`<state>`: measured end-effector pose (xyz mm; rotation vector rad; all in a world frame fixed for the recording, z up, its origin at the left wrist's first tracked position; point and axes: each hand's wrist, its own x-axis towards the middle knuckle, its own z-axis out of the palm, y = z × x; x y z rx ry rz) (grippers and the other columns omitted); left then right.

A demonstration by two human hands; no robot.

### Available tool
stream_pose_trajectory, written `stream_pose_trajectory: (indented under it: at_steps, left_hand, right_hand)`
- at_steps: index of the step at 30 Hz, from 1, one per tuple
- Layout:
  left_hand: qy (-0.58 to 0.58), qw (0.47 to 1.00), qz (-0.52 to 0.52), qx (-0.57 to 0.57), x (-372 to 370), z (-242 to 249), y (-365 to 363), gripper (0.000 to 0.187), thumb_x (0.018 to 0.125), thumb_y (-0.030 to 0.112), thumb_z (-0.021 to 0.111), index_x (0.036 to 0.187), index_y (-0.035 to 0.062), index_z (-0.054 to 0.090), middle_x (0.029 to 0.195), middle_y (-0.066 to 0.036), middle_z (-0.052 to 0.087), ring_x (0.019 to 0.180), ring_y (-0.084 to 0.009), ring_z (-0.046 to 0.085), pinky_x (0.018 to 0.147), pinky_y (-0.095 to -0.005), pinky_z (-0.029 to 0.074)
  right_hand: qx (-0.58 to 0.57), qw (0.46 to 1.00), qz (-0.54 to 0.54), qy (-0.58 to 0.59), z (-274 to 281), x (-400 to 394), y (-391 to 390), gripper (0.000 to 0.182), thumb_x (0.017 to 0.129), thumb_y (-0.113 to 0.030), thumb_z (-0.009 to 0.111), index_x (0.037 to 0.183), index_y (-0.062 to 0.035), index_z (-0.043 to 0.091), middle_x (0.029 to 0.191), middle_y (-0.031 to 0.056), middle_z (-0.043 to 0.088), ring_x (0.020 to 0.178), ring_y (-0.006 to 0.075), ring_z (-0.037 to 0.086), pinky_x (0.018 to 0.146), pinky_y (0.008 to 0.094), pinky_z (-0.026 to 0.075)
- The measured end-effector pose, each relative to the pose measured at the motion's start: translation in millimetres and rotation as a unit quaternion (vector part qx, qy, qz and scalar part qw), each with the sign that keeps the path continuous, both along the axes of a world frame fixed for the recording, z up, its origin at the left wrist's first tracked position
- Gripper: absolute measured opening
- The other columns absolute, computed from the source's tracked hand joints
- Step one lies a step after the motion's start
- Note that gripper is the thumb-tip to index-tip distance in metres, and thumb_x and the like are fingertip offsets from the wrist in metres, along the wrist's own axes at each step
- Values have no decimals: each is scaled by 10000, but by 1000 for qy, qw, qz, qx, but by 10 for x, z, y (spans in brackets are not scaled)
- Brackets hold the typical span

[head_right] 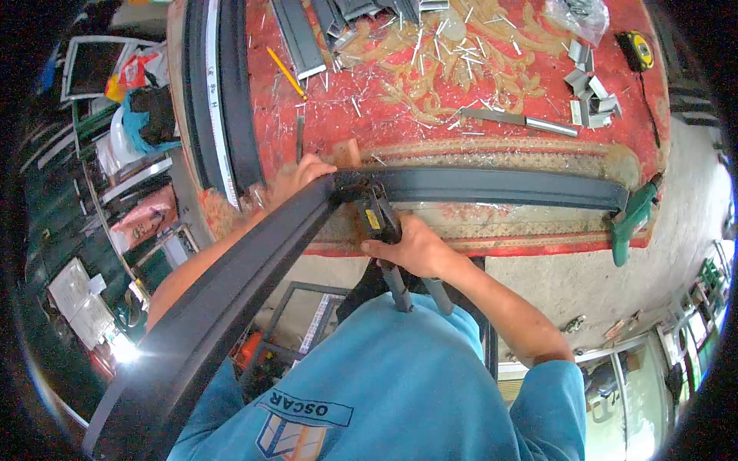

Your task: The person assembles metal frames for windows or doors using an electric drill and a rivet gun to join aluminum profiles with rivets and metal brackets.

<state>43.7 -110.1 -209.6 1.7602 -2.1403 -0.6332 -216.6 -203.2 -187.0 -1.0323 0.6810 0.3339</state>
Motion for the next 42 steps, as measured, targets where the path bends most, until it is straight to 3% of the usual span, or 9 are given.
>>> stream_pose_trajectory:
  at_steps: [5, 12, 15, 20, 22, 27, 29, 32, 42]
  left_hand:
    - [10, 1000, 3, 19, 39, -94, 57, 476, 735, 94, 657, 1174, 73, 473, 1024, -95, 496, 832, -280, 625, 557, -395, 549]
    - [0, 1000, -12, -5, 27, -17, -5, 447, 744, 97, 660, 1155, 77, 485, 972, -96, 504, 790, -285, 635, 554, -375, 544]
    - [0, 1000, 19, 16, 20, -89, 56, 435, 751, 99, 652, 1156, 87, 494, 961, -95, 505, 777, -279, 642, 569, -370, 543]
    - [-28, 999, 15, 29, -6, -71, 123, 427, 763, 129, 655, 1161, 95, 503, 976, -98, 505, 767, -282, 644, 584, -391, 537]
    - [-37, 998, 17, 40, 1, -81, 124, 425, 767, 143, 658, 1161, 95, 506, 981, -98, 505, 767, -284, 643, 583, -399, 535]
    - [-48, 999, 0, 2, -28, -42, 85, 415, 784, 170, 656, 1163, 98, 502, 997, -94, 503, 742, -297, 640, 567, -408, 535]
    - [-45, 999, 6, 23, 50, -89, 60, 412, 786, 166, 659, 1160, 99, 499, 992, -91, 505, 739, -294, 641, 563, -405, 535]
    - [-24, 999, 12, 35, 33, -75, 48, 404, 789, 158, 665, 1151, 99, 496, 979, -87, 509, 736, -287, 642, 556, -396, 536]
    - [-2, 999, 47, -1, -50, -34, 54, 399, 784, 136, 683, 1131, 89, 494, 948, -87, 507, 727, -275, 634, 523, -377, 513]
  right_hand:
    - [-133, 988, -70, 14, -234, 11, 342, 328, 815, -262, 774, 868, -7, 573, 715, 53, 622, 628, 117, 595, 597, 284, 498]
    - [-80, 997, 4, -5, 80, 38, -73, 338, 802, -301, 772, 865, -6, 619, 687, 53, 629, 665, 140, 603, 639, 337, 501]
    - [30, 977, 213, 6, 224, 39, -483, 306, 760, -235, 762, 910, 8, 651, 866, 96, 701, 760, 178, 641, 695, 351, 509]
    - [237, 968, 63, -47, 65, -99, -457, 232, 775, -207, 726, 876, -7, 666, 839, 84, 692, 773, 161, 642, 653, 322, 497]
    - [22, 969, 244, 8, 77, -44, -474, 260, 812, -258, 679, 958, -43, 659, 713, 33, 647, 763, 126, 639, 610, 306, 495]
    - [66, 987, 141, -26, -33, -223, -188, 309, 877, -344, 654, 994, -59, 668, 769, 38, 657, 785, 152, 638, 715, 306, 501]
    - [312, 944, -100, -34, -86, -299, 8, 301, 902, -312, 634, 1031, -41, 656, 884, 74, 666, 866, 195, 645, 820, 320, 514]
    - [319, 941, -96, -54, -113, -298, 105, 298, 926, -282, 606, 1041, -8, 638, 958, 107, 656, 928, 231, 642, 876, 359, 520]
    - [21, 999, 37, 25, -24, -26, 157, 537, 822, -521, 696, 908, 3, 615, 723, 97, 645, 632, 187, 631, 668, 338, 516]
